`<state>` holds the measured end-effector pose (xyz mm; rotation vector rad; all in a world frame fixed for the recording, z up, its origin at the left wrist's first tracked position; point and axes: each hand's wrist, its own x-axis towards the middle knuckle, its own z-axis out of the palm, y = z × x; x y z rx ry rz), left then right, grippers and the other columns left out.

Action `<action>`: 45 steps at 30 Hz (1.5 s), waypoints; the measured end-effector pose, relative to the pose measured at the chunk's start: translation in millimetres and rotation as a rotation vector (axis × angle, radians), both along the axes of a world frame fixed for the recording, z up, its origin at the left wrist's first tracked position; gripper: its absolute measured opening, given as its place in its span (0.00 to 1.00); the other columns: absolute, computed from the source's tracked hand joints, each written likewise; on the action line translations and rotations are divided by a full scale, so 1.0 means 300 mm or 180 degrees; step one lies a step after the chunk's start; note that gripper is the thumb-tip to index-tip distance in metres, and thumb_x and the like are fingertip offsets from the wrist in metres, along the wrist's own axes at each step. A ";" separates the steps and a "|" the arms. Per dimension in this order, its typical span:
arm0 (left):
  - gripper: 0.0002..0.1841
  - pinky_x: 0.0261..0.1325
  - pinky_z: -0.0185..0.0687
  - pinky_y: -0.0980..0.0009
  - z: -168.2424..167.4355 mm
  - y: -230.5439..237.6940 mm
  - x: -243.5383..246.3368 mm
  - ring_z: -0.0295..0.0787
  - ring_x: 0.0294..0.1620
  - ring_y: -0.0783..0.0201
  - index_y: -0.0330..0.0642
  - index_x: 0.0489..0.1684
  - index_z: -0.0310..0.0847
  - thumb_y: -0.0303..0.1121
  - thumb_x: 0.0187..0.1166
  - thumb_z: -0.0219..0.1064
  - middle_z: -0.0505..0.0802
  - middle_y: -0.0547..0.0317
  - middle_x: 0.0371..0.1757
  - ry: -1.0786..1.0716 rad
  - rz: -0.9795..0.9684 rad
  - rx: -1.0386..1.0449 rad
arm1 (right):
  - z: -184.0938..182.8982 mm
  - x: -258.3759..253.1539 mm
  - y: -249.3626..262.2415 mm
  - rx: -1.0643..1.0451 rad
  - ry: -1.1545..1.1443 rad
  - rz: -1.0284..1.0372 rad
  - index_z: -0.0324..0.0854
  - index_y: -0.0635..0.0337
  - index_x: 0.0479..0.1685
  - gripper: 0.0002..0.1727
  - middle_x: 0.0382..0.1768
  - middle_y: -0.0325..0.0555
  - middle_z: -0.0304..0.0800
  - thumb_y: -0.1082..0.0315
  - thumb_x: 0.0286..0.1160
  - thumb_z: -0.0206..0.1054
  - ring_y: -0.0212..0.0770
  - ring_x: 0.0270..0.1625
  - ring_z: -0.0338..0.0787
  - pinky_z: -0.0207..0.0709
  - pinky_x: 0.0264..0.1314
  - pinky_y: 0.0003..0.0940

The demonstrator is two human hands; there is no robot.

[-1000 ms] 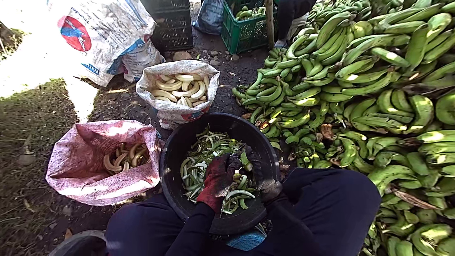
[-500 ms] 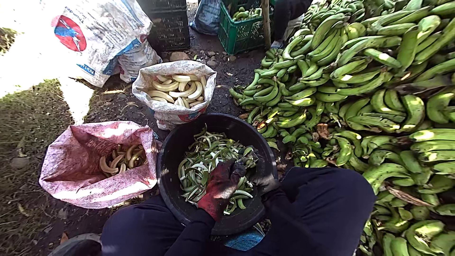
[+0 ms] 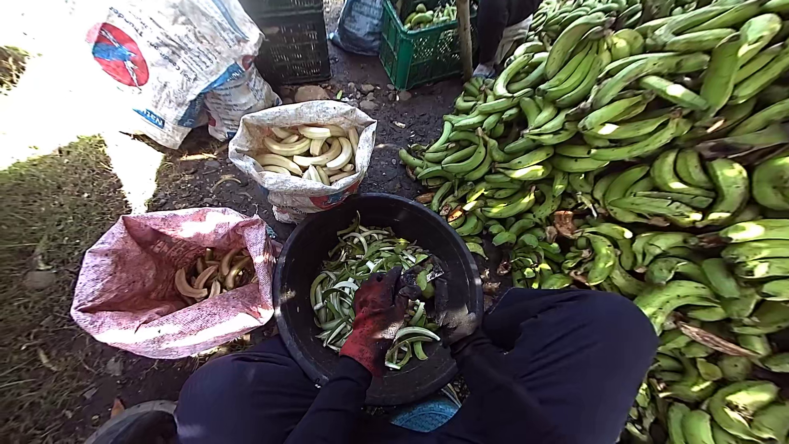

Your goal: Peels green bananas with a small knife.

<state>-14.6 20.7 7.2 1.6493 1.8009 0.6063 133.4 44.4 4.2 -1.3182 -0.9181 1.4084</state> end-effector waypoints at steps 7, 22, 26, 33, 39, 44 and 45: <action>0.24 0.74 0.78 0.48 -0.038 0.045 -0.068 0.85 0.69 0.53 0.60 0.79 0.79 0.51 0.87 0.56 0.89 0.50 0.66 -0.0400 0.0424 -0.0123 | -0.003 0.008 -0.002 0.0037 -0.0230 0.0786 0.77 0.65 0.72 0.23 0.51 0.47 0.90 0.59 0.92 0.49 0.32 0.47 0.90 0.87 0.51 0.31; 0.17 0.73 0.74 0.36 -0.040 -0.072 -0.109 0.82 0.73 0.41 0.40 0.60 0.87 0.42 0.85 0.62 0.89 0.44 0.67 0.0972 -0.0799 -0.2108 | -0.148 -0.040 0.079 -0.0043 -0.1963 0.1219 0.65 0.71 0.83 0.26 0.76 0.66 0.76 0.64 0.93 0.46 0.52 0.78 0.78 0.67 0.83 0.46; 0.18 0.76 0.71 0.36 0.043 -0.074 -0.095 0.80 0.75 0.41 0.39 0.65 0.85 0.39 0.85 0.62 0.87 0.41 0.70 0.0702 -0.0551 -0.2247 | 0.117 -0.411 0.114 -0.0027 -0.0572 0.2013 0.57 0.62 0.89 0.28 0.68 0.60 0.81 0.60 0.94 0.44 0.45 0.59 0.89 0.85 0.59 0.43; 0.29 0.86 0.61 0.44 0.108 -0.107 -0.093 0.69 0.85 0.41 0.31 0.80 0.71 0.34 0.81 0.68 0.76 0.34 0.82 0.0589 -0.0125 -0.2578 | 0.222 -0.577 0.121 0.0226 -0.0047 0.2450 0.56 0.60 0.90 0.30 0.74 0.60 0.78 0.58 0.93 0.50 0.46 0.67 0.86 0.82 0.67 0.43; 0.31 0.66 0.80 0.36 -0.149 -0.030 -0.049 0.89 0.63 0.48 0.52 0.61 0.87 0.68 0.79 0.58 0.93 0.52 0.59 0.1026 -0.0555 -0.2214 | 0.096 -0.206 0.290 0.0205 -0.0725 0.1092 0.65 0.65 0.84 0.26 0.63 0.57 0.84 0.62 0.92 0.51 0.43 0.59 0.86 0.80 0.62 0.39; 0.37 0.61 0.82 0.37 -0.193 0.001 -0.020 0.91 0.59 0.48 0.51 0.58 0.86 0.75 0.75 0.55 0.94 0.50 0.54 0.1025 -0.0671 -0.2486 | -0.092 0.221 0.496 -0.0048 -0.2274 0.0115 0.72 0.64 0.78 0.25 0.67 0.63 0.84 0.59 0.92 0.50 0.53 0.71 0.84 0.74 0.77 0.51; 0.38 0.61 0.82 0.37 -0.190 0.004 -0.016 0.91 0.59 0.47 0.50 0.58 0.86 0.75 0.75 0.55 0.93 0.50 0.55 0.1033 -0.0687 -0.2490 | -0.112 0.291 0.523 -0.0313 -0.2458 0.0093 0.69 0.66 0.81 0.26 0.70 0.65 0.82 0.61 0.92 0.49 0.56 0.74 0.81 0.71 0.80 0.52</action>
